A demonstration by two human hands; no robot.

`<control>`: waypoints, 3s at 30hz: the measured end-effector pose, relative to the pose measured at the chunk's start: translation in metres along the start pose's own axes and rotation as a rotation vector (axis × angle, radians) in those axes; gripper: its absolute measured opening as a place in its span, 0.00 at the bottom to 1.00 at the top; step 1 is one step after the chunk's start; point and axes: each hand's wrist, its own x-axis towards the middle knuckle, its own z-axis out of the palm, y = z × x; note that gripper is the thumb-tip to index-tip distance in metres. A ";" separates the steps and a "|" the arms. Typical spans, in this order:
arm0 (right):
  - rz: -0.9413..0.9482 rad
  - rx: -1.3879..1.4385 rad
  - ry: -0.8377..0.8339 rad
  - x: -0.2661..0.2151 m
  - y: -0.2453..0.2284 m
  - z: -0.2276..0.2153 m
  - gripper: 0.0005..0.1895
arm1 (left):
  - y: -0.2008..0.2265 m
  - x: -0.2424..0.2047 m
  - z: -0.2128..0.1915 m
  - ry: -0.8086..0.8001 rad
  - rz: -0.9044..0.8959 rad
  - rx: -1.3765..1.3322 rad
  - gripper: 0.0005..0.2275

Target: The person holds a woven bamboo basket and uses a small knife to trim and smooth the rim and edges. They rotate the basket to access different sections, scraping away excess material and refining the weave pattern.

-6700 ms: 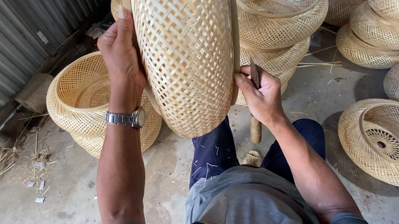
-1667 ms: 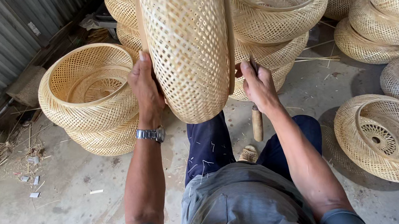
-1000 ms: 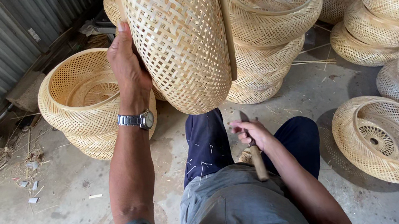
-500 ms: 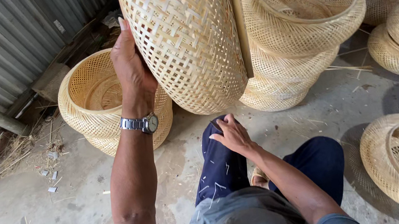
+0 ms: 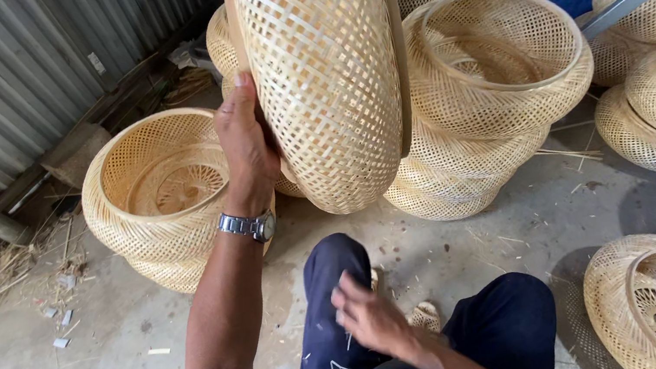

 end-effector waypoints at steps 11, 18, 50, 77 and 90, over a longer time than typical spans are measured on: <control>0.531 0.713 0.257 -0.031 0.046 -0.120 0.25 | -0.031 -0.024 0.006 0.056 0.039 0.322 0.15; 0.549 0.807 0.604 -0.020 0.037 -0.175 0.21 | -0.064 -0.066 0.029 0.113 0.007 0.271 0.17; 0.080 0.787 0.874 -0.092 0.083 -0.107 0.56 | -0.169 -0.169 0.140 -0.340 -0.026 0.348 0.13; 0.355 0.633 0.659 -0.119 0.024 -0.148 0.53 | -0.103 -0.210 0.105 -0.407 -0.096 0.598 0.25; 0.328 0.731 0.663 -0.111 0.022 -0.147 0.52 | 0.080 -0.184 -0.096 0.148 0.526 1.295 0.29</control>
